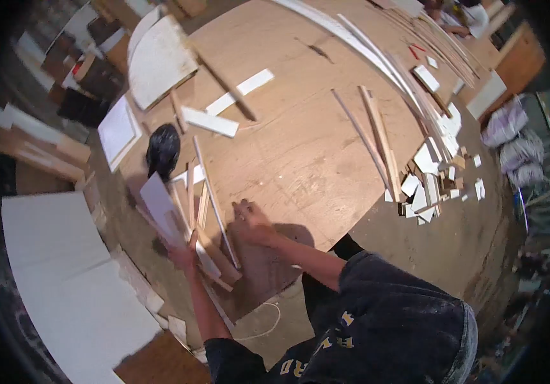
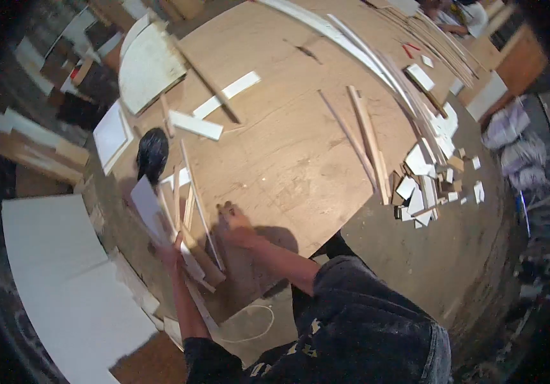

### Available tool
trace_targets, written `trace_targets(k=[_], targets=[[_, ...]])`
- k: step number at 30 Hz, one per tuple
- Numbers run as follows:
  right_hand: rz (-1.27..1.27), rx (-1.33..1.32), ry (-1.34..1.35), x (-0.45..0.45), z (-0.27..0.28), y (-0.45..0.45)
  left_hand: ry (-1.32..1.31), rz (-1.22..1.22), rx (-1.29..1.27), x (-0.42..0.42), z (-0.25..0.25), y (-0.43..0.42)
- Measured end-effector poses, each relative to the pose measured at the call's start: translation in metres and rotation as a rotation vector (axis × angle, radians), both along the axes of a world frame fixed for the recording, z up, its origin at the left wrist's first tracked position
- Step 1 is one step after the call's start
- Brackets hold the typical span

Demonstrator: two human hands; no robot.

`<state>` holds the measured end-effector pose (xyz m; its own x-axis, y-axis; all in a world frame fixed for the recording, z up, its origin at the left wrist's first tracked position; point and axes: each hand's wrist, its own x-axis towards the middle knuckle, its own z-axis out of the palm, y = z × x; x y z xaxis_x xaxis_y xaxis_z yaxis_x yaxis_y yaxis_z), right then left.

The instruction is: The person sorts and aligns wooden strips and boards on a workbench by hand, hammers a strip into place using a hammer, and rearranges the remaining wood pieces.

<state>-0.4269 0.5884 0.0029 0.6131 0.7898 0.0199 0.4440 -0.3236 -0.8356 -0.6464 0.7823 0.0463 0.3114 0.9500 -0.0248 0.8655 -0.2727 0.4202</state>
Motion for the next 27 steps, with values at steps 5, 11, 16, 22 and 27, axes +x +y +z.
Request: trace_targets(k=[5,11,16,22,27], targets=[[-0.597,-0.234,-0.452,0.174,0.051,-0.159,-0.602,-0.312,-0.186,0.023,0.061,-0.019],[-0.768,-0.499,-0.138,0.29,0.076,-0.322,0.22,0.171,-0.104,0.018,0.003,-0.003],[-0.554,-0.277,-0.03,0.328,0.069,-0.35,0.365,0.384,0.022,0.073,0.034,-0.057],[-0.424,0.004,0.051,0.39,0.102,-0.401,0.138,0.015,0.238,0.191,0.011,-0.143],[-0.495,0.066,-0.06,0.481,0.142,-0.445,0.086,-0.41,0.161,0.342,-0.021,-0.301]])
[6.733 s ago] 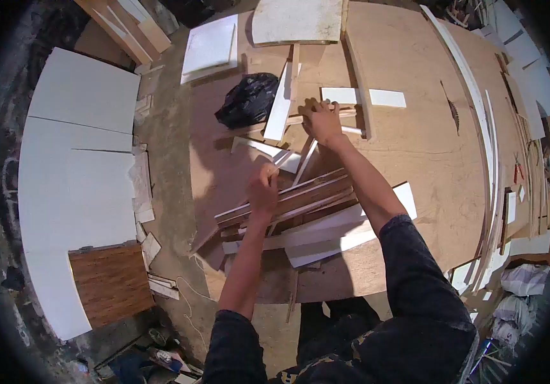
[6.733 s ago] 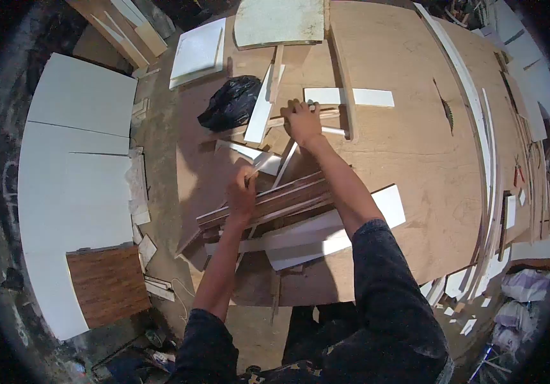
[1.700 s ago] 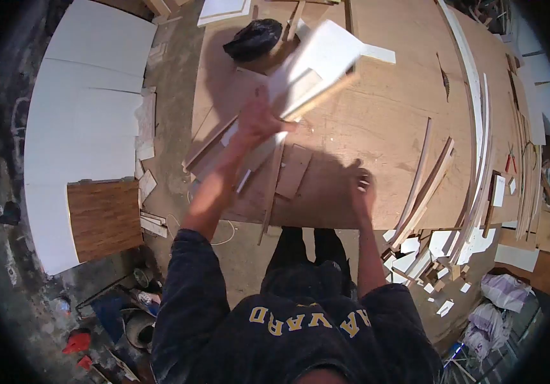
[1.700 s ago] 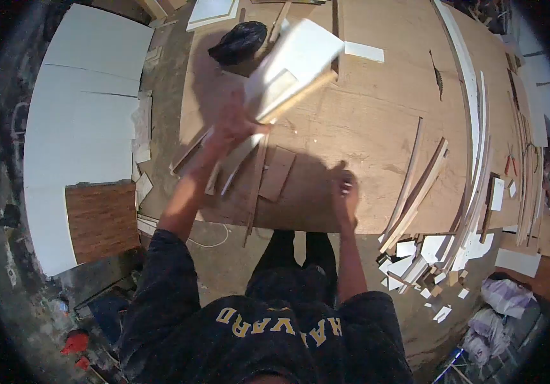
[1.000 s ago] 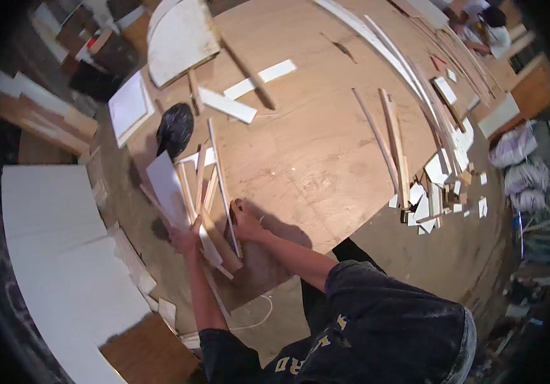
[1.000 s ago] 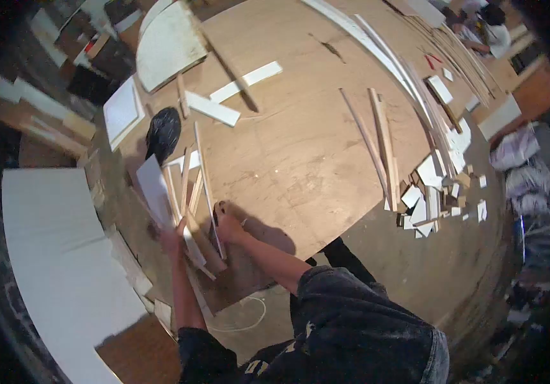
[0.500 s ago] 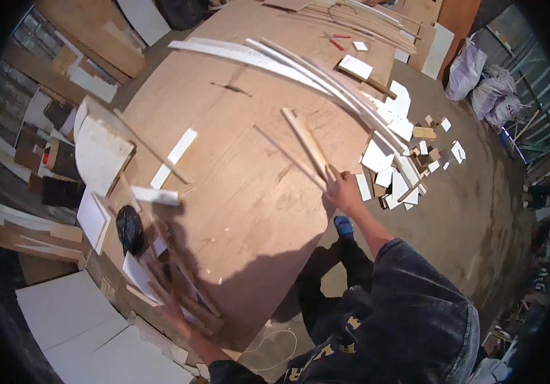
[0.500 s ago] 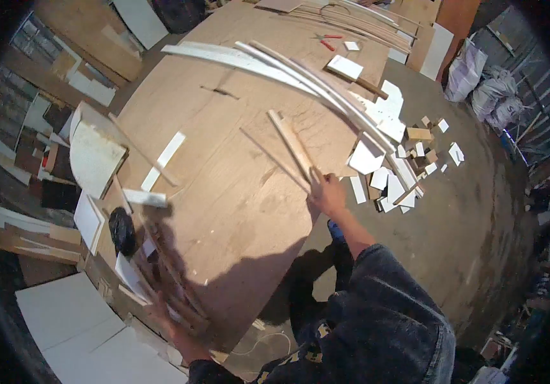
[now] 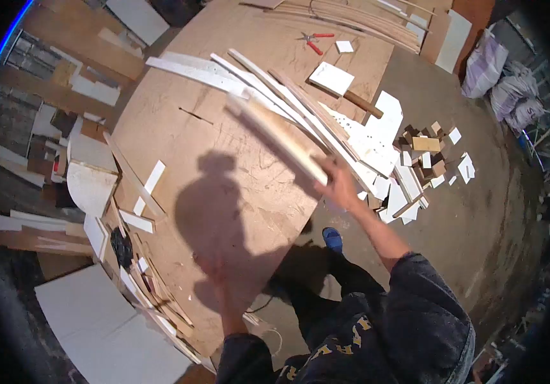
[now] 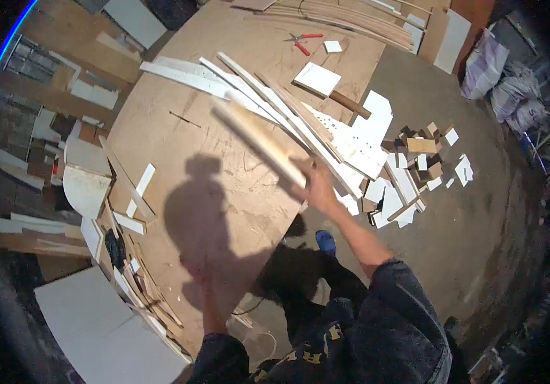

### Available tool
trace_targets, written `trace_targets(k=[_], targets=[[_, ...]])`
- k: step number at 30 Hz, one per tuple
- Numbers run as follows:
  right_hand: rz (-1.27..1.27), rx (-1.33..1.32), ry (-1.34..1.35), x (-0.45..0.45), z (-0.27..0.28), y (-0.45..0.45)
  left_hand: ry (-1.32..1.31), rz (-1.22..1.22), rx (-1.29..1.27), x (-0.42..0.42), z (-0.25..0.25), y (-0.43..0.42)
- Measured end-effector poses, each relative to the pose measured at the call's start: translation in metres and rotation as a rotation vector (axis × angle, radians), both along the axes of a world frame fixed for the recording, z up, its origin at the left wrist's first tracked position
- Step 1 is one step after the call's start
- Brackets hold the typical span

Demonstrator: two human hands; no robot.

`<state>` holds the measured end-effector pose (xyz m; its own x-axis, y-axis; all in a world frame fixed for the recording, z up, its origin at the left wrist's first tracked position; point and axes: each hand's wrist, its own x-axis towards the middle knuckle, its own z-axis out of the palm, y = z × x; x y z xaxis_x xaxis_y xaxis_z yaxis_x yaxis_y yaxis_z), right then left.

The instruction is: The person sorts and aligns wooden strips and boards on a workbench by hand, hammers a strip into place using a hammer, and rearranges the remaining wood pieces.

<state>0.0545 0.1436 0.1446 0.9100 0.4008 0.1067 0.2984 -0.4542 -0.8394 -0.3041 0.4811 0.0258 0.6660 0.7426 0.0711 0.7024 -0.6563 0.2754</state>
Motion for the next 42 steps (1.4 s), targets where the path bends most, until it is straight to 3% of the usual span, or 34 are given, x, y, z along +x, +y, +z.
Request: trace_targets(k=[3,5,8,10,12,13,14,17,18,20,21,23,24,26,27,29,31,32,34,35,37,39,42], targets=[[-0.092,-0.086,-0.249,0.085,-0.009,-0.009,0.147,-0.077,-0.039,0.076,-0.003,-0.081],[-0.141,-0.153,-0.076,0.129,-0.004,-0.013,0.243,-0.046,-0.043,0.102,-0.007,-0.103],[-0.053,-0.289,-0.131,0.18,-0.041,-0.025,0.24,-0.008,0.054,0.102,-0.019,-0.111],[-0.041,-0.222,-0.046,0.196,-0.077,-0.033,0.258,-0.04,0.168,0.1,-0.028,-0.11],[0.013,-0.293,-0.061,0.2,-0.075,-0.036,0.213,-0.052,0.208,0.095,-0.048,-0.103],[0.033,-0.315,0.068,0.196,-0.057,-0.034,0.194,-0.032,0.2,0.095,-0.05,-0.104],[0.027,-0.269,0.032,0.194,-0.056,-0.036,0.171,-0.015,0.197,0.098,-0.045,-0.107],[-0.053,-0.261,-0.477,0.177,-0.062,-0.036,0.164,0.021,0.133,0.105,-0.022,-0.113],[-0.048,-0.269,-0.474,0.157,-0.054,-0.036,0.168,0.021,0.123,0.103,-0.03,-0.11],[-0.197,0.085,-0.429,0.082,-0.016,-0.023,0.148,-0.025,0.212,0.093,-0.047,-0.104],[-0.192,0.103,-0.33,0.039,-0.002,-0.023,0.152,-0.021,0.204,0.084,-0.041,-0.105],[-0.115,0.307,-0.018,-0.044,-0.009,-0.025,-0.362,0.044,-0.284,0.068,-0.015,-0.099],[-0.025,0.323,0.011,-0.085,-0.032,-0.028,-0.355,0.05,-0.287,0.041,-0.027,-0.092],[0.072,0.384,0.416,-0.174,-0.061,-0.031,-0.542,-0.098,-0.189,-0.017,-0.048,-0.09],[0.185,0.399,0.486,-0.209,-0.097,-0.037,-0.6,-0.149,-0.159,-0.04,-0.049,-0.098],[0.31,0.281,0.548,-0.278,-0.187,-0.049,-0.661,0.293,-0.169,-0.082,0.004,-0.149],[0.333,0.184,0.589,-0.324,-0.219,-0.043,-0.715,0.344,-0.156,-0.141,0.006,-0.189],[0.349,0.181,0.511,-0.341,-0.251,-0.037,-0.902,0.27,-0.197,-0.177,-0.016,-0.208],[0.33,0.215,0.404,-0.368,-0.296,-0.019,-0.906,0.342,-0.297,-0.25,-0.038,-0.254],[0.304,0.259,0.358,-0.373,-0.316,-0.006,-0.735,0.482,-0.343,-0.275,-0.044,-0.278],[0.299,0.152,0.403,-0.372,-0.32,0.018,-0.666,0.656,-0.355,-0.319,-0.082,-0.325],[0.209,0.053,0.477,-0.374,-0.315,0.046,-0.557,0.674,-0.47,-0.37,-0.118,-0.364],[0.198,0.16,0.369,-0.377,-0.361,0.087,-0.404,0.688,-0.478,-0.42,-0.176,-0.415]])
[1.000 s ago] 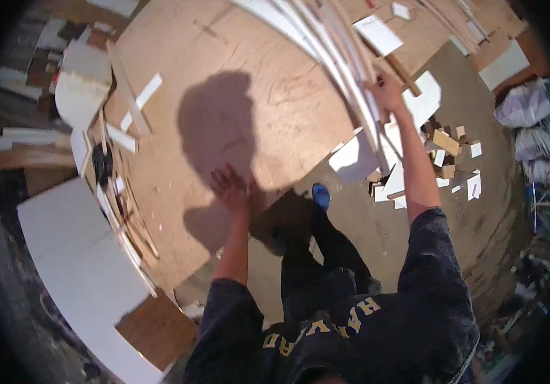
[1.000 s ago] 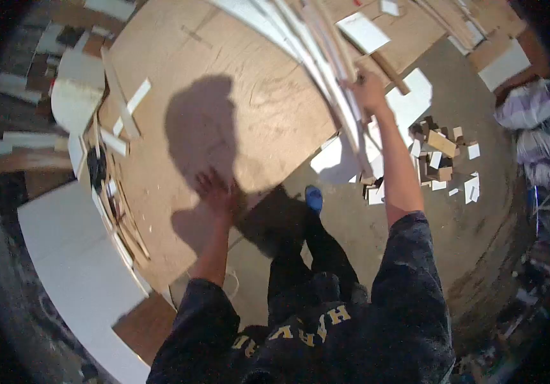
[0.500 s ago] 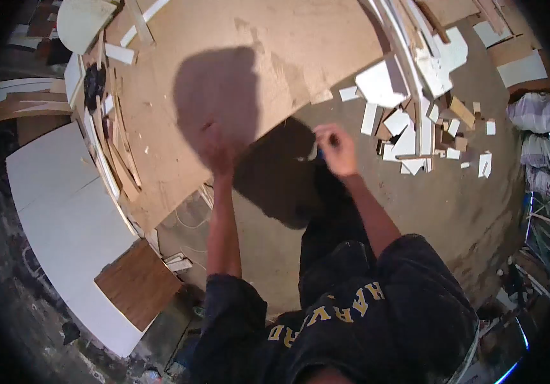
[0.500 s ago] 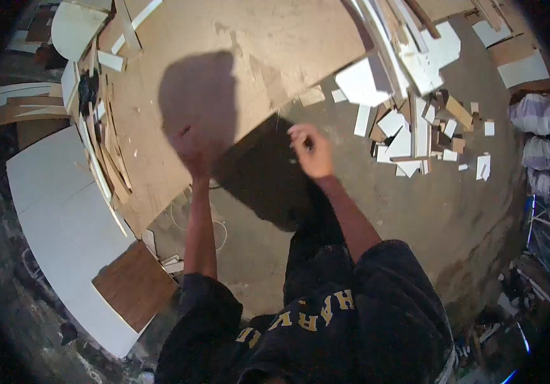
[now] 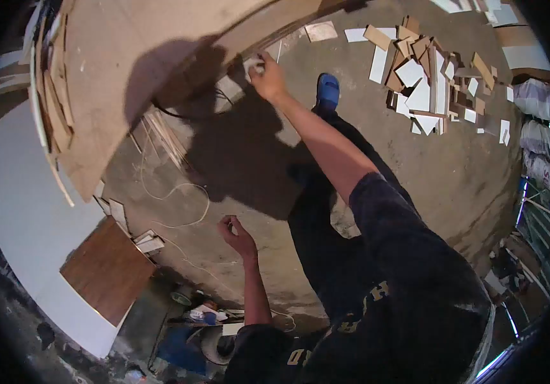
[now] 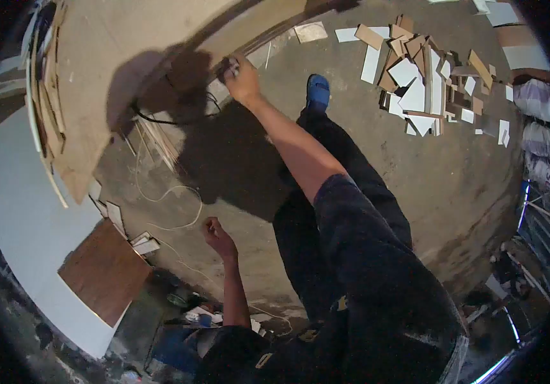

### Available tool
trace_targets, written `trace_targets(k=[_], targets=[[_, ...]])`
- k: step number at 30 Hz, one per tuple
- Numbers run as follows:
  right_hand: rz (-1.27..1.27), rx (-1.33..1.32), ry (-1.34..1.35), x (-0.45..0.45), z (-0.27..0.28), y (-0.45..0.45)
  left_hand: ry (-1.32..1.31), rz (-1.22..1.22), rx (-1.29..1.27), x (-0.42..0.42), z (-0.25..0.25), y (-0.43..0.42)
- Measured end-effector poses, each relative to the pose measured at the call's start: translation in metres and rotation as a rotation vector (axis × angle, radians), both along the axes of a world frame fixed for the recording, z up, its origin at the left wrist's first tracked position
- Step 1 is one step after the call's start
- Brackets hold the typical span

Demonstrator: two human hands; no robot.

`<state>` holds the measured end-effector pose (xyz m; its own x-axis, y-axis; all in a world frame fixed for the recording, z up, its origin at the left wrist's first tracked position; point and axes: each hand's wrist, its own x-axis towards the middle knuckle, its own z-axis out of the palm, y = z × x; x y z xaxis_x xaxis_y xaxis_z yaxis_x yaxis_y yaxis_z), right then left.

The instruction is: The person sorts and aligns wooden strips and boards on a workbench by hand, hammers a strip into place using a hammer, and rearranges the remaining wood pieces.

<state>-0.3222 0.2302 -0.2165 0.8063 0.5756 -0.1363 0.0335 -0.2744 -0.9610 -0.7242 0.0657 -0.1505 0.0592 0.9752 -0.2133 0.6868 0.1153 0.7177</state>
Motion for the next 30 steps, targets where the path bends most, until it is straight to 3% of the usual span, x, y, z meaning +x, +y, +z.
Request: trace_targets(k=[4,6,7,9,13,15,19,20,24,26,28,30], targets=[[-0.092,0.019,-0.222,-0.001,-0.037,0.046,-0.005,0.018,-0.093,0.006,-0.022,-0.028],[-0.403,0.115,-0.499,0.011,-0.045,0.065,-0.033,-0.055,-0.089,0.016,-0.041,-0.029],[-0.397,0.113,-0.515,0.021,-0.033,0.062,-0.049,-0.052,-0.094,0.017,-0.05,-0.03],[-0.149,0.008,-0.061,0.04,-0.004,0.049,-0.053,-0.095,-0.154,0.014,-0.065,-0.029],[-0.259,0.279,-0.193,0.02,-0.015,0.059,-0.103,-0.132,-0.129,0.021,-0.093,-0.025],[-0.013,0.363,-0.061,-0.011,-0.005,0.046,-0.056,-0.224,0.058,0.035,-0.091,-0.018],[-0.062,0.693,0.258,-0.062,0.053,0.053,-0.045,-0.226,0.057,0.054,-0.072,0.003],[-0.067,0.738,0.225,-0.064,0.061,0.058,-0.062,-0.206,0.016,0.061,-0.061,0.011],[-0.049,0.662,0.084,-0.054,0.086,0.06,-0.138,-0.17,0.027,0.065,-0.053,0.019],[0.001,0.654,0.173,-0.049,0.083,0.061,-0.175,-0.135,0.013,0.064,-0.04,0.017],[-0.01,0.469,-0.016,-0.042,0.085,0.06,-0.183,-0.111,-0.088,0.052,-0.043,0.009],[0.033,0.315,0.01,-0.038,0.093,0.059,-0.151,-0.154,-0.136,0.037,-0.051,0.004]])
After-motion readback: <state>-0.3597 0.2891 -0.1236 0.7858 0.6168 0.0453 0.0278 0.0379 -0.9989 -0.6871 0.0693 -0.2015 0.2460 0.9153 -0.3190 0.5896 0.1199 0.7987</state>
